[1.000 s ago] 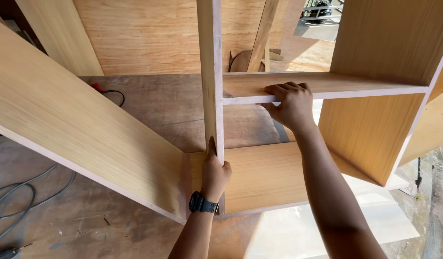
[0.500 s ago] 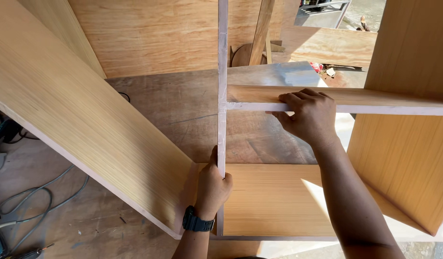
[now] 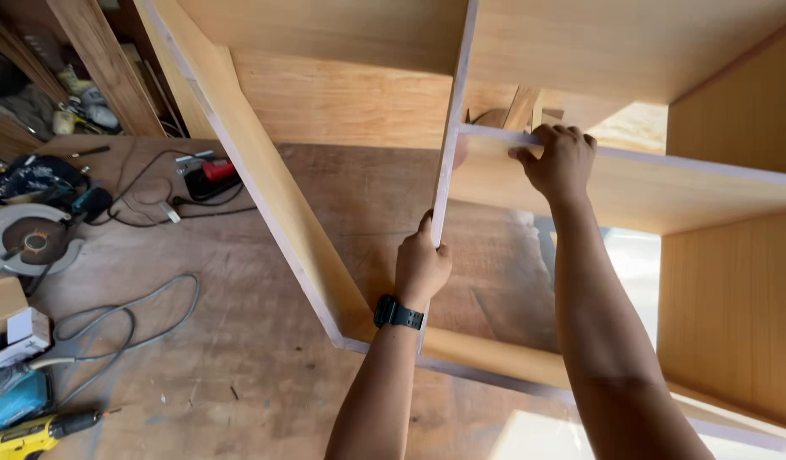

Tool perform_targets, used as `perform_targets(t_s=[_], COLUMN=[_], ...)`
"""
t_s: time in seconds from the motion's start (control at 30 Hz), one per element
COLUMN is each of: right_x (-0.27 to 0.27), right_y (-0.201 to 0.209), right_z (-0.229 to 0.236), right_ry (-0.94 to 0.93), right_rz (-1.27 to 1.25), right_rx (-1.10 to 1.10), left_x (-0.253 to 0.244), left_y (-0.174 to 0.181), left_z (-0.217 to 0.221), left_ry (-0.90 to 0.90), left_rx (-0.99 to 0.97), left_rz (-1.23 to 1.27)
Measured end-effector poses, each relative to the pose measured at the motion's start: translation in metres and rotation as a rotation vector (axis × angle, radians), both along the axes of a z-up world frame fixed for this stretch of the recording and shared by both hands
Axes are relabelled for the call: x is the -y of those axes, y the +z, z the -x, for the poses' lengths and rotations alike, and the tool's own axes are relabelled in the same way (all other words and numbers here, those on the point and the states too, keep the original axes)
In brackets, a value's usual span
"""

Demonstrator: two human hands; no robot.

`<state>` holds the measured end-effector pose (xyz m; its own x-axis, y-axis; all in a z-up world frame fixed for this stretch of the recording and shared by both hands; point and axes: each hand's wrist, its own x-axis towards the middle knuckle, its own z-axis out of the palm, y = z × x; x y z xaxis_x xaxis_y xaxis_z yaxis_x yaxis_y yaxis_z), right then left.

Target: The person aligns and marks wooden panels for assembly, handling a large shelf structure and using a pencil and straightedge to mark cut lines on a piece of lumber.

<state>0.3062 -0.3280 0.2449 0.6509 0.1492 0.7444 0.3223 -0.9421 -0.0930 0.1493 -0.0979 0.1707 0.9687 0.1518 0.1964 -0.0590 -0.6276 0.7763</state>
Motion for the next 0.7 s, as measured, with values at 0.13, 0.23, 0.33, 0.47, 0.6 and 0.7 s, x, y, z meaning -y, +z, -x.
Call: perform_targets(t_s=[0.13,0.23,0.33,0.47,0.6,0.7], right_x=[-0.001,-0.003,-0.003,-0.009,-0.011,-0.012], right_y=[-0.003,-0.019,-0.029,-0.041,-0.053,-0.062], right_z=[-0.041,-0.056,-0.084,-0.109,-0.128,-0.148], right_ry=[-0.018,-0.017,-0.030,-0.044,-0.045,-0.056], right_rz=[-0.033,-0.056,-0.076,-0.091,-0.073,-0.077], right_rx=[-0.138,-0.195,-0.216,-0.285,-0.331,-0.388], left_x=[0.001,0.002,0.001,-0.003,0.000,0.004], left_y=[-0.003,-0.016,-0.019,-0.024,-0.021,-0.019], left_z=[-0.054,-0.071,-0.100,-0.127,-0.150,-0.168], left_ry=[0.015,0.039,0.046,0.039,0.048,0.046], left_rx=[-0.094,-0.148,-0.165,-0.201,-0.198,-0.177], left_rz=[-0.019,-0.070,-0.072,-0.088,-0.082,-0.116])
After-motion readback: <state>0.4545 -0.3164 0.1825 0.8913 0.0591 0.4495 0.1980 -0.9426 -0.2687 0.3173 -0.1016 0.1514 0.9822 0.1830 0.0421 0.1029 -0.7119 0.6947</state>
